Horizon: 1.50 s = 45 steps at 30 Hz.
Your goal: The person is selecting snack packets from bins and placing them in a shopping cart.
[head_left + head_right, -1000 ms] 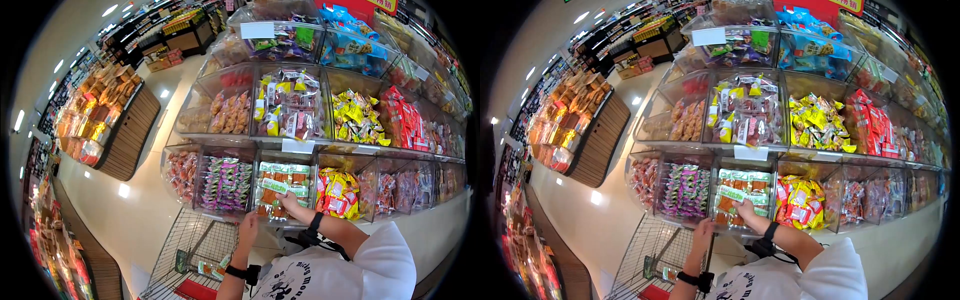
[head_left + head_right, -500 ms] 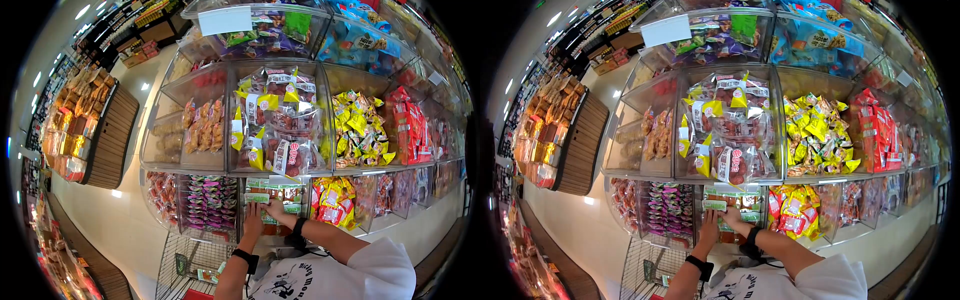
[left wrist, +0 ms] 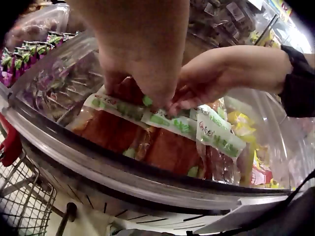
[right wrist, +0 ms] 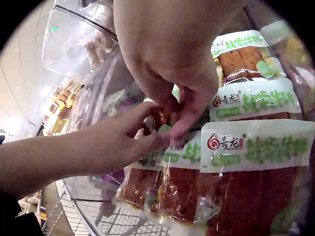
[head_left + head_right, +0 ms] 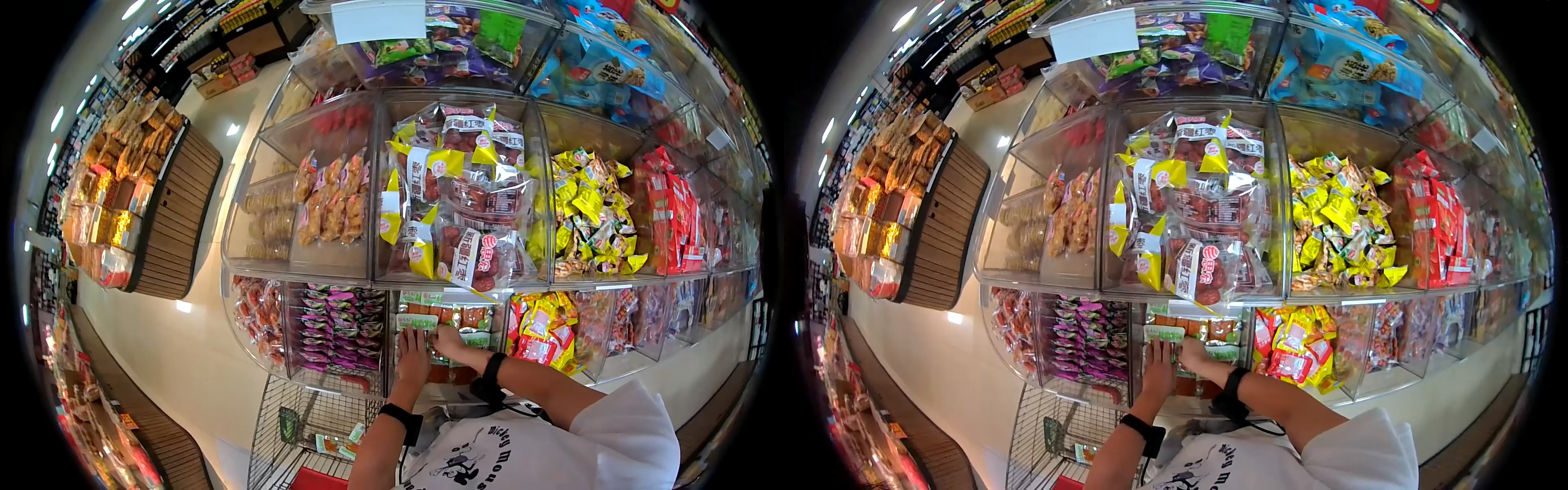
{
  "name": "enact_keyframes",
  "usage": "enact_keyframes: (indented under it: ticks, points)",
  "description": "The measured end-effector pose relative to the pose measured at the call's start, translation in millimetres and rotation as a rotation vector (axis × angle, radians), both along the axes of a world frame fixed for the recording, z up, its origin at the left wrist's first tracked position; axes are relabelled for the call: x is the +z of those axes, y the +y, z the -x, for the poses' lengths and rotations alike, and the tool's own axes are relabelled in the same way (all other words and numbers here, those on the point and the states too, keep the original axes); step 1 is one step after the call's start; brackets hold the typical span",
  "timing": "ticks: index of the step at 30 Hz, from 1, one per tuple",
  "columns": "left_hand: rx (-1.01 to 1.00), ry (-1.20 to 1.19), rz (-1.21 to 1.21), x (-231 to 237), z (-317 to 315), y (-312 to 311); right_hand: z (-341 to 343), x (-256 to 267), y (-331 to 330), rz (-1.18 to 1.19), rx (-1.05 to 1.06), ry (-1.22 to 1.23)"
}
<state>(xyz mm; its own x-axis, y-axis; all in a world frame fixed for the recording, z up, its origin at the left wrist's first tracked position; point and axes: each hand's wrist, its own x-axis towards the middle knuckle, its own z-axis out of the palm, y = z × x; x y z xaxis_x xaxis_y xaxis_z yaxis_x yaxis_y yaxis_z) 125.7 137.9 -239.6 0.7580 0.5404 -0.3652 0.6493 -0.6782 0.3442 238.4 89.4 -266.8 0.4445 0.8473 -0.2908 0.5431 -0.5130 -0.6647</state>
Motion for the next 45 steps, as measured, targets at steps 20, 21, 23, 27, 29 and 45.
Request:
enact_keyframes:
  ticks: [20,21,23,27,29,45]
  points:
    - [0.296,-0.673,0.094,87.4,158.3,-55.2,6.5,-9.9,-5.4,0.054,-0.007,-0.038]
    - [0.338,-0.675,0.064,85.9,179.5,-65.0,13.3,10.1,-7.5,0.086,-0.071,0.032]
    - [0.494,-0.689,0.116,84.8,218.4,-85.2,24.5,22.4,-9.0,0.069,-0.174,0.082]
    - [0.701,-0.668,0.027,52.2,304.3,-136.0,65.0,41.0,-16.5,-0.128,-0.155,-0.301]
    - [0.788,-0.680,-0.079,29.9,350.1,-161.9,108.4,76.1,-23.7,-0.314,-0.082,-0.247]
    - [1.710,-0.748,0.573,-99.7,558.1,-235.4,441.9,-32.5,20.3,0.146,1.048,0.118]
